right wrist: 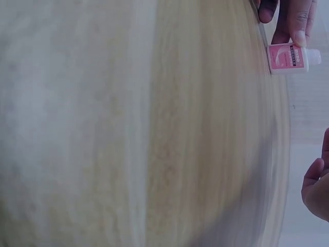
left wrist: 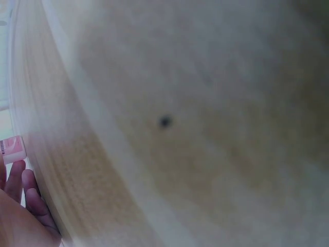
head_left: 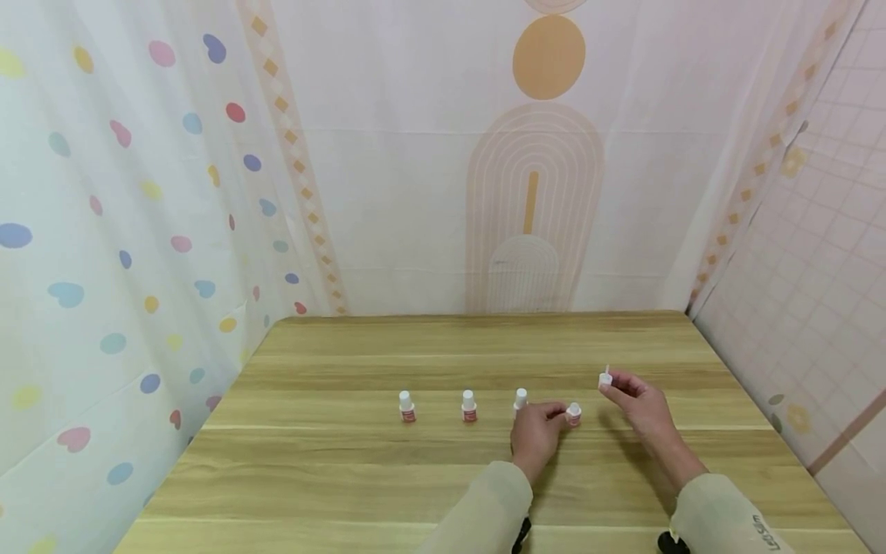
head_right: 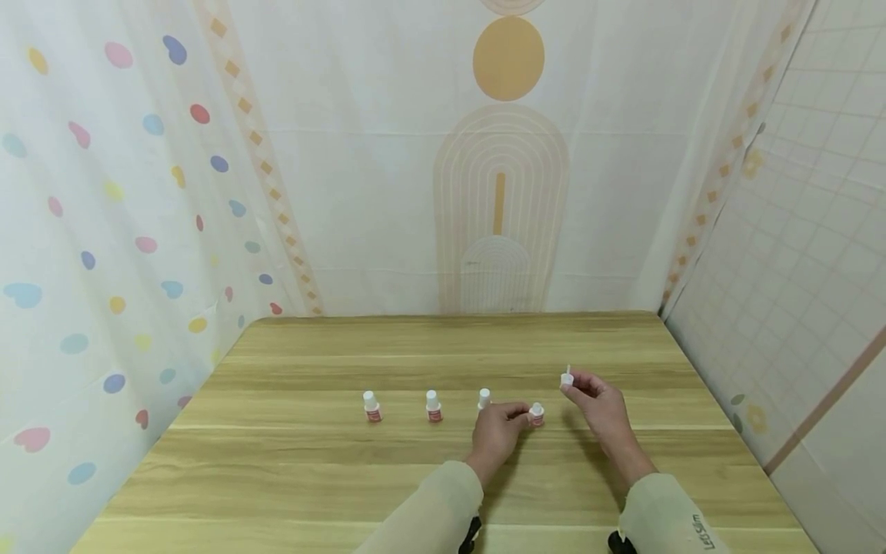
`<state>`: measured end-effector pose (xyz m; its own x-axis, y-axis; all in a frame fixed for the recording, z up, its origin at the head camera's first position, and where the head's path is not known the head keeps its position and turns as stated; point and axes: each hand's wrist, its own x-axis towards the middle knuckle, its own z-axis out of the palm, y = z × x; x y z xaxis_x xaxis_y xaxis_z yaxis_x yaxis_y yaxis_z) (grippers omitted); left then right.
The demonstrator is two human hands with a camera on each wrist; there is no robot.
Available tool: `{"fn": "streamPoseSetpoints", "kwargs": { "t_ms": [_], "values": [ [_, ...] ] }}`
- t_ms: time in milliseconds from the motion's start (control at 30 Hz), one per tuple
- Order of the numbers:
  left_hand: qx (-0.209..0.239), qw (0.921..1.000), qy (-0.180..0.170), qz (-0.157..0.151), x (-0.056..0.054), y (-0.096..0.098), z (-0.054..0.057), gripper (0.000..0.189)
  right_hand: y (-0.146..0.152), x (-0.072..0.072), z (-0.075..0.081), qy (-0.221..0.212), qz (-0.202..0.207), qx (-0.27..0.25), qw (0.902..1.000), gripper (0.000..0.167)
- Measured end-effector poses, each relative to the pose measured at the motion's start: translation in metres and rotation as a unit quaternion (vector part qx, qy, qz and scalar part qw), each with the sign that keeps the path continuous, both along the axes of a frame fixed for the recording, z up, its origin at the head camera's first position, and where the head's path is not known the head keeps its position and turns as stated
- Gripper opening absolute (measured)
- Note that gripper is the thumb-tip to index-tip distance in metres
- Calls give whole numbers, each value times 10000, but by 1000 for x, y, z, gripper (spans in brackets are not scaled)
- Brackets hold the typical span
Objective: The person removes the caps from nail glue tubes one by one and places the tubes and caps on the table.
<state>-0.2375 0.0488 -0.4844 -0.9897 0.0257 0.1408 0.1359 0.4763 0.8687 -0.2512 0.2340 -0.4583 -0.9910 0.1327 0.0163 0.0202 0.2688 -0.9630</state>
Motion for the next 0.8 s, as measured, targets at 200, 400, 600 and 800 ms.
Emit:
{"fn": "streamPoseSetpoints", "kwargs": {
  "t_ms": [200,400,600,800],
  "values": [
    [-4,10000,-26,57,1,0,-1,5,3,1,-2,-1,148,193,9997,46],
    [64,9999,-53,130,1,0,-1,5,4,1,-4,-136,237,302,9992,39],
    [74,9998,-65,145,0,1,-2,5,6,3,-6,-120,322,431,9985,36],
    [93,9999,-76,115,1,1,-1,5,9,5,-10,-186,373,746,9963,34]
  ]
}}
